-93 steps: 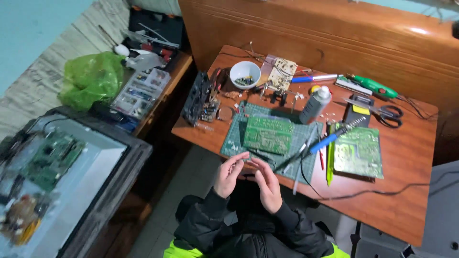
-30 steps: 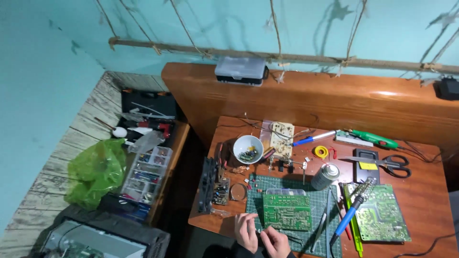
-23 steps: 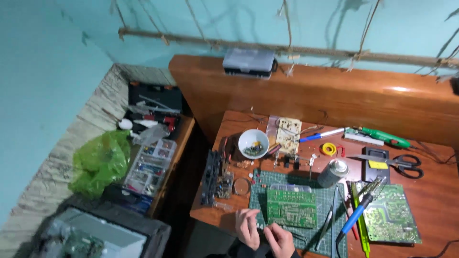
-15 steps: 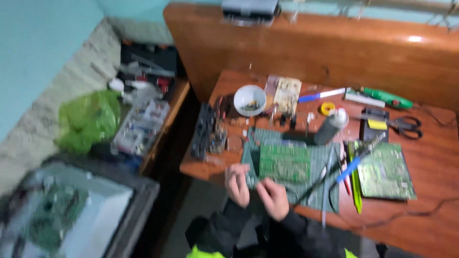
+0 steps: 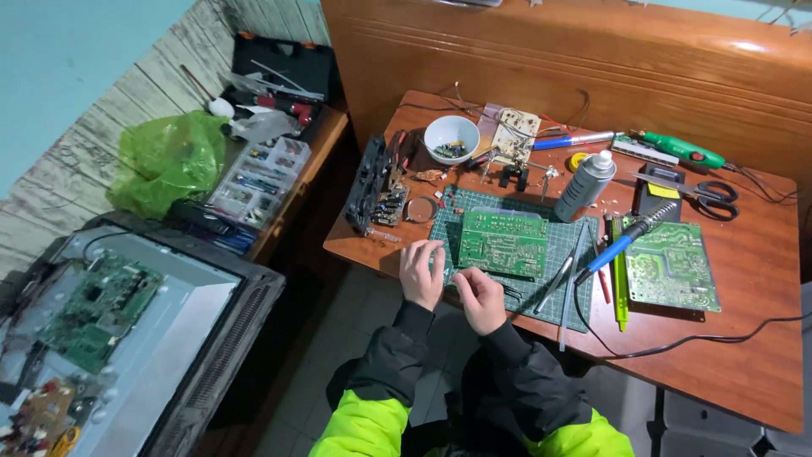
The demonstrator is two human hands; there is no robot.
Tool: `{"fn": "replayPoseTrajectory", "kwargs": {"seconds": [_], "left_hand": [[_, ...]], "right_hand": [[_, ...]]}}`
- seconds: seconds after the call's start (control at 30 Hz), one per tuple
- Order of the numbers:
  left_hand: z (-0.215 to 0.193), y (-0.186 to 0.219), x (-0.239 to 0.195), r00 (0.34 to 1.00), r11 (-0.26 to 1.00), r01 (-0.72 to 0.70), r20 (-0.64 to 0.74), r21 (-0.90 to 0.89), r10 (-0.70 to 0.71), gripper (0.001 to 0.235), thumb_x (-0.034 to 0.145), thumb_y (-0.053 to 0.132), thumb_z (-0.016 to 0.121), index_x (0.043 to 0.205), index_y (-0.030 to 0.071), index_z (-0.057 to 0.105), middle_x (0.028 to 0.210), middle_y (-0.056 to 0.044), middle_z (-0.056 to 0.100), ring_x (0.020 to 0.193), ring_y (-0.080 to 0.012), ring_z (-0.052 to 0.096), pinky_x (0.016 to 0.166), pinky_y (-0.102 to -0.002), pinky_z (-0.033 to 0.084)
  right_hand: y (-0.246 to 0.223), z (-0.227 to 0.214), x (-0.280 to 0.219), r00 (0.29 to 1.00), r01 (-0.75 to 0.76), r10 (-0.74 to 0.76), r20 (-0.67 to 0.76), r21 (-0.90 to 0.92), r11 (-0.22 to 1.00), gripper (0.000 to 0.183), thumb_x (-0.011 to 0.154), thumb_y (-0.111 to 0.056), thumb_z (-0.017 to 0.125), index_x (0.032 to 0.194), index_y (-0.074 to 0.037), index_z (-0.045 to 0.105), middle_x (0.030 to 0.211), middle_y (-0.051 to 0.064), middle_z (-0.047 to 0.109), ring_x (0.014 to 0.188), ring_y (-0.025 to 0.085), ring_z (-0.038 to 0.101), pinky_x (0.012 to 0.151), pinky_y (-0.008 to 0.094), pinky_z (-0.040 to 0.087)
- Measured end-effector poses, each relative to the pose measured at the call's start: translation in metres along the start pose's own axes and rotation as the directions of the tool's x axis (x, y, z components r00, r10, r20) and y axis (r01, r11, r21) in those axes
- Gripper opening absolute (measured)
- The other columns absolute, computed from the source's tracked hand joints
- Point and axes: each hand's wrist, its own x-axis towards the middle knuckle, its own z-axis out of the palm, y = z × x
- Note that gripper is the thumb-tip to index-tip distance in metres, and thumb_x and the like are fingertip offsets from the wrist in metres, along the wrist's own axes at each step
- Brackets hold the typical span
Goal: Soldering electronic components onto a printed circuit board using a soldering iron.
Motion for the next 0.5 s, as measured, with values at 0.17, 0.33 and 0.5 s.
{"fn": "replayPoseTrajectory", "kwargs": {"seconds": [0.17, 0.33, 0.5], "left_hand": [[0.000, -0.008, 0.000, 0.995, 0.998, -0.031, 0.095, 0.050, 0.026, 0.022, 0.101, 0.037, 0.055, 0.107, 0.021, 0.068, 0.102, 0.001, 0.059, 0.094, -0.0239, 0.060, 0.083, -0.038, 0.047], [-0.002, 0.003, 0.001, 0.972, 0.995, 0.003, 0.233, 0.096, -0.026, 0.034, 0.100, 0.049, 0.050, 0.119, 0.027, 0.067, 0.114, -0.001, 0.059, 0.103, -0.0283, 0.057, 0.083, -0.042, 0.044], [-0.008, 0.006, 0.000, 0.945, 0.991, 0.068, 0.312, 0.118, -0.102, 0.036, 0.100, 0.050, 0.047, 0.123, 0.031, 0.066, 0.121, 0.001, 0.058, 0.106, -0.0260, 0.054, 0.089, -0.041, 0.043]], "right_hand": [[-0.007, 0.004, 0.001, 0.998, -0.052, 0.053, -0.032, 0.035, 0.998, 0.019, 0.097, -0.017, 0.060, 0.083, -0.011, 0.072, 0.045, 0.003, 0.057, 0.046, 0.014, 0.051, 0.053, 0.028, 0.049], [-0.008, -0.002, 0.003, 0.993, -0.092, 0.101, -0.064, 0.136, 0.986, 0.020, 0.097, -0.013, 0.058, 0.084, -0.008, 0.072, 0.045, 0.002, 0.055, 0.048, 0.012, 0.050, 0.053, 0.028, 0.049], [-0.006, -0.007, 0.002, 0.993, -0.110, 0.119, -0.023, 0.223, 0.968, 0.020, 0.097, -0.014, 0.059, 0.085, -0.006, 0.074, 0.046, 0.002, 0.057, 0.047, 0.010, 0.053, 0.053, 0.026, 0.049]]}}
